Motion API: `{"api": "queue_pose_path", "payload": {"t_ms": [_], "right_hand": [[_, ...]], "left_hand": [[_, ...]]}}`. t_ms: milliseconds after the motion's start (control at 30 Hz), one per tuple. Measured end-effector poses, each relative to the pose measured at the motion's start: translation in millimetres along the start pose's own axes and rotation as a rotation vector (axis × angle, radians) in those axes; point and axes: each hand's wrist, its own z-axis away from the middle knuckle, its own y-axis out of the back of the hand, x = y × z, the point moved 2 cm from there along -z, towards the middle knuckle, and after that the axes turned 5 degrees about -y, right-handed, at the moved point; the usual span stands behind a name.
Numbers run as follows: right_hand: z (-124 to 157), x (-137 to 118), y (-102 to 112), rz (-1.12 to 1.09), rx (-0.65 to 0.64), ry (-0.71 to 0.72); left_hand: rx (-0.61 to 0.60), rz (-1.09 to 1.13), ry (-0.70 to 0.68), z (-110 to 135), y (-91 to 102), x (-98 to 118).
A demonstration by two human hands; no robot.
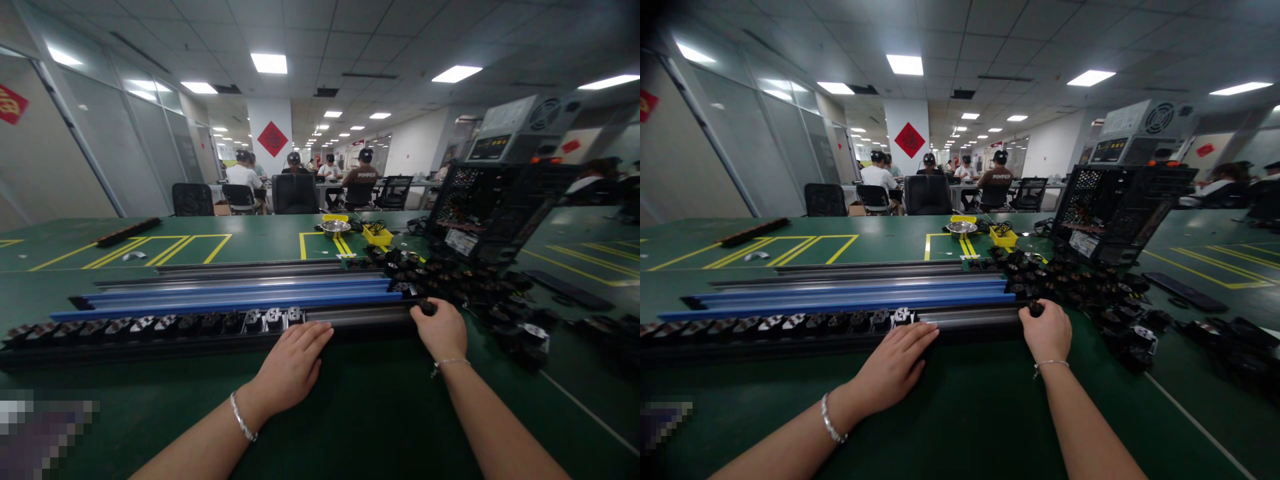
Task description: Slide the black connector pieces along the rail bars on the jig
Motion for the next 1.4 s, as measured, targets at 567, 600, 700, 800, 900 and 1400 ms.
{"api": "queue_pose_path", "payload": {"t_ms": [567, 600, 700, 800, 900, 1400], "right_hand": [[-4.8, 8.2, -0.6, 0.005, 0.027, -0.028], [-4.8, 8.1, -0.2, 0.002, 0.027, -0.036], [-5.2, 8.0, 1.0, -0.010, 0.016, -0.070], [-5.9, 7.8, 2.0, -0.028, 0.013, -0.080], [-6.8, 8.8, 2.2, -0.035, 0.015, -0.089], [-10.8, 15.3, 2.2, -0.016, 0.033, -0.106]], "left_hand": [[-0.022, 0.009, 0.005, -0.2, 2.2, 0.9], [-0.025, 0.009, 0.008, 0.0, 2.2, 0.7], [-0.030, 0.009, 0.013, 0.4, 2.0, 0.4], [-0.018, 0.010, 0.009, 0.4, 2.6, 0.4], [-0.014, 0.012, 0.003, 0.1, 3.3, 0.7], [-0.008, 0.008, -0.001, -0.3, 3.6, 0.8]]}}
